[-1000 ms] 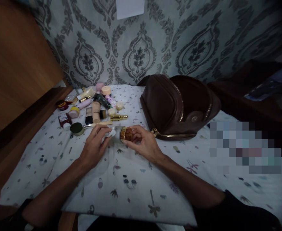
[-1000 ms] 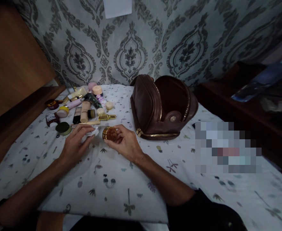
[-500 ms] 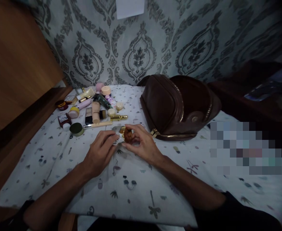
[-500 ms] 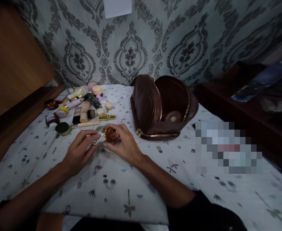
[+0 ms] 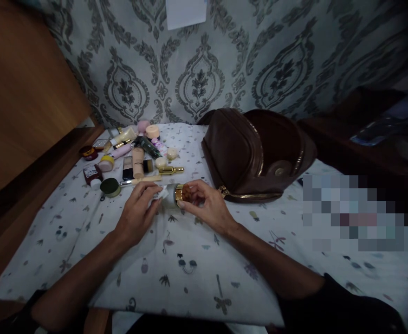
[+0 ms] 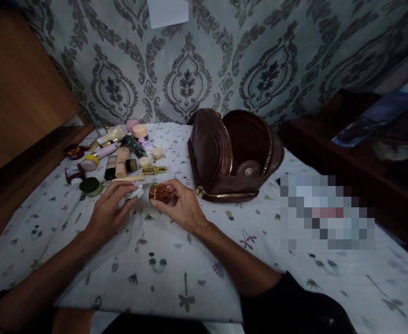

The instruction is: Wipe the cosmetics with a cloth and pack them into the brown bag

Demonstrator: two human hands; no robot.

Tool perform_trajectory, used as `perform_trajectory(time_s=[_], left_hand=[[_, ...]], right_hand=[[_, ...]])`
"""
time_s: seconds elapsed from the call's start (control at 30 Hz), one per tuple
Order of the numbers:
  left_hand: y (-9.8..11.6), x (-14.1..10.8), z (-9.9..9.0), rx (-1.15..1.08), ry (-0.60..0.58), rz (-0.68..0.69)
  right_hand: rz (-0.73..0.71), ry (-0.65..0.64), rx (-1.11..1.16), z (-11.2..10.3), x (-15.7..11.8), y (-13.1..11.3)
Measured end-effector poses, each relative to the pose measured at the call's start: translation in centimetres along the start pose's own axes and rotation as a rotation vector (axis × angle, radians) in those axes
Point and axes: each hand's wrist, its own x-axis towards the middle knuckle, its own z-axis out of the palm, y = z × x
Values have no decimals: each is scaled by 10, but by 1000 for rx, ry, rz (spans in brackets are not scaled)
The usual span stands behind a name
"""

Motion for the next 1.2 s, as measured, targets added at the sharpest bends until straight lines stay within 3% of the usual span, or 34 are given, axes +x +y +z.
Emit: perform_trajectory(time_s=[0.6,0.93,1.2], left_hand=[[20,-3,-3,13,-4,215],[-7,-1,2,-54,-21,-12],[-2,-3,3,-33,-23,29]], right_hand=[[-94,-62,108,5,-4,5],[-95,39,-87,1,2,8],[-160,43,-100,0,0,2]])
